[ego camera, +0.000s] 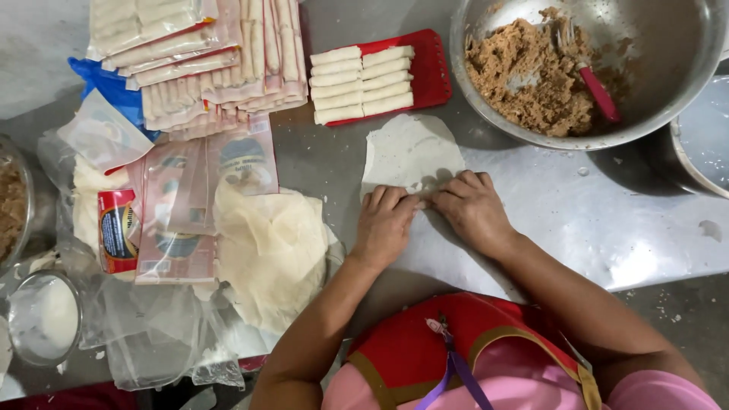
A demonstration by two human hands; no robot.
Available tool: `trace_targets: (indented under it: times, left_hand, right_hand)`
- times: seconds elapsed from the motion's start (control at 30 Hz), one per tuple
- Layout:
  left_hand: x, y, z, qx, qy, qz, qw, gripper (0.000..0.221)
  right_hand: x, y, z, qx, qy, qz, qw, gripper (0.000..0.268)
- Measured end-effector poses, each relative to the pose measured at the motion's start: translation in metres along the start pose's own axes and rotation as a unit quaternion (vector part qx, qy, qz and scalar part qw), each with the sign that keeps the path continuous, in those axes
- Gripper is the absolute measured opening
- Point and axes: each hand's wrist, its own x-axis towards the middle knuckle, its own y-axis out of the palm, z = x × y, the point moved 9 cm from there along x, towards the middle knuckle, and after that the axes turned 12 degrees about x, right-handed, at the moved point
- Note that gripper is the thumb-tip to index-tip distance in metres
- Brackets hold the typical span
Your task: A person is manually wrapping spring rolls by placing filling on wrappers, rolling them, and stacking them in a tray.
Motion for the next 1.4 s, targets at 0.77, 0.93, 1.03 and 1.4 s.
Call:
trace_targets:
  times: [0.77,0.93,1.03,1.4]
  left_hand:
    - [0.001,-0.013,-0.006,-0.201,-0.035,-0.002,0.979,0.029]
    - [-0.017,-0.039,0.011,-0.081,-0.023,-0.005,0.996,0.044]
    - [-0.007,-0.045,-0.019,-0.090,0.022,0.018,0.996,0.032]
    - [-0.007,-0.011,-0.027,-0.101,0.016,0.050,0.994,0.023]
  right_hand:
    - [-0.064,-0.023,-0.002,0.069,0.195,0.019,0.978,0.015]
    - [-0.066,-0.014,-0.014,0.066,0.174,-0.026,0.982,0.015]
    - [-0.062,-0.007,-0.010,0.080,0.164,-0.010,0.983,0.016]
    - [-0.047,-0.020,-0.001,0.103,0.100,-0.090,0.986,0.021]
